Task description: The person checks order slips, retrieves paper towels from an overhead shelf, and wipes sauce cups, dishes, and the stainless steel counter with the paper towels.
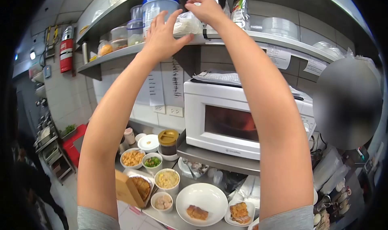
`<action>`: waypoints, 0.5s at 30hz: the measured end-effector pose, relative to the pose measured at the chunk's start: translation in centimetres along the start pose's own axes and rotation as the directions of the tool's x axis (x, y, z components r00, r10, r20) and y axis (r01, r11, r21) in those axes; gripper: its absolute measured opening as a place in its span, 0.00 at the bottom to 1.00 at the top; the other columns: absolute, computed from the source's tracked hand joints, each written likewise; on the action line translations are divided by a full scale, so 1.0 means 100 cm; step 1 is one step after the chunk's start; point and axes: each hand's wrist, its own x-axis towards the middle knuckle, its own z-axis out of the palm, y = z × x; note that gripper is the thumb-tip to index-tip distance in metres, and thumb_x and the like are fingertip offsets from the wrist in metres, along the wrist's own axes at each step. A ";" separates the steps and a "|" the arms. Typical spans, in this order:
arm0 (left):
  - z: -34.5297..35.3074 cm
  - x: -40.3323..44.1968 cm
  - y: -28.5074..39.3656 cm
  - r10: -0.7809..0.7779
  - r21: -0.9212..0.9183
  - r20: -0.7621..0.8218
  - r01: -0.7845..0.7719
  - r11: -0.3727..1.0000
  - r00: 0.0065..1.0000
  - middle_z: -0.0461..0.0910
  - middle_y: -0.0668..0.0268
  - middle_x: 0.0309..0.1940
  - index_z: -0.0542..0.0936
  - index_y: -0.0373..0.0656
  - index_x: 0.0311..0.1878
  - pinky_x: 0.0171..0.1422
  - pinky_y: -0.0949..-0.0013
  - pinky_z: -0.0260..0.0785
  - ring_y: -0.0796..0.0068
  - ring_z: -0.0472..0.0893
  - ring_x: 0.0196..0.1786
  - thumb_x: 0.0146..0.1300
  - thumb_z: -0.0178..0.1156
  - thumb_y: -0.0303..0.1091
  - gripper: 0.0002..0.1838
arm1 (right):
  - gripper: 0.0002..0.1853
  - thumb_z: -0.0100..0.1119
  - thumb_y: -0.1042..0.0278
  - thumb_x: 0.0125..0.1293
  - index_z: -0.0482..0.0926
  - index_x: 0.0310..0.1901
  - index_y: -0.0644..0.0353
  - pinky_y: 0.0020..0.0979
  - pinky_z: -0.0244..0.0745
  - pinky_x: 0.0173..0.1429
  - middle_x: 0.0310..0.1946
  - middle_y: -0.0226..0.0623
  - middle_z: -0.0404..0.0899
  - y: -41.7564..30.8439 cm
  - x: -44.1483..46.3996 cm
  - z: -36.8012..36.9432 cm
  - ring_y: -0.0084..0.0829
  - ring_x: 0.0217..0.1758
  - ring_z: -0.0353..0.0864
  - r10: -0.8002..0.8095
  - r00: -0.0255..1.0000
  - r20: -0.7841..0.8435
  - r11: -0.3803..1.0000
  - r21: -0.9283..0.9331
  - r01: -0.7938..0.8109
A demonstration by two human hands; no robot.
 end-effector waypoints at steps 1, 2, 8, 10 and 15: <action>0.011 0.008 -0.009 -0.005 0.006 0.008 0.005 1.000 1.000 0.58 0.45 0.65 0.63 0.55 0.66 0.67 0.46 0.53 0.43 0.57 0.67 0.51 0.62 0.59 0.40 | 0.21 0.60 0.49 0.54 0.82 0.48 0.48 0.34 0.73 0.52 0.42 0.39 0.83 -0.003 0.003 0.008 0.35 0.47 0.81 0.043 0.999 -0.006 0.997 0.061 -0.043; 0.023 0.014 -0.017 -0.009 0.006 0.019 0.008 1.000 1.000 0.59 0.46 0.65 0.64 0.56 0.66 0.68 0.47 0.52 0.44 0.56 0.68 0.51 0.60 0.62 0.40 | 0.21 0.59 0.50 0.55 0.82 0.48 0.49 0.34 0.72 0.52 0.43 0.40 0.82 0.002 0.012 0.020 0.35 0.47 0.81 0.039 0.999 -0.035 0.998 0.049 -0.038; 0.046 0.030 -0.048 0.042 -0.052 0.097 -0.037 0.998 0.994 0.73 0.56 0.55 0.71 0.55 0.61 0.59 0.53 0.64 0.55 0.71 0.59 0.55 0.56 0.61 0.33 | 0.22 0.53 0.54 0.64 0.75 0.56 0.57 0.40 0.65 0.56 0.52 0.39 0.76 0.024 0.067 0.051 0.34 0.54 0.71 0.337 0.941 -0.046 0.937 -0.086 -0.339; 0.045 0.027 -0.050 0.060 -0.085 0.238 -0.041 0.996 0.969 0.77 0.57 0.49 0.72 0.55 0.60 0.54 0.55 0.69 0.58 0.77 0.53 0.57 0.55 0.58 0.29 | 0.19 0.53 0.59 0.64 0.78 0.52 0.62 0.34 0.70 0.50 0.44 0.36 0.80 0.028 0.087 0.036 0.31 0.43 0.78 0.289 0.952 -0.105 0.953 -0.065 -0.297; 0.061 0.019 -0.055 0.104 -0.122 0.132 -0.087 0.989 0.986 0.80 0.59 0.41 0.74 0.54 0.56 0.47 0.55 0.71 0.58 0.80 0.45 0.58 0.56 0.53 0.24 | 0.20 0.54 0.57 0.61 0.73 0.53 0.58 0.44 0.71 0.43 0.50 0.39 0.71 0.006 0.111 -0.046 0.38 0.49 0.71 0.253 0.852 -0.458 0.960 0.230 -0.161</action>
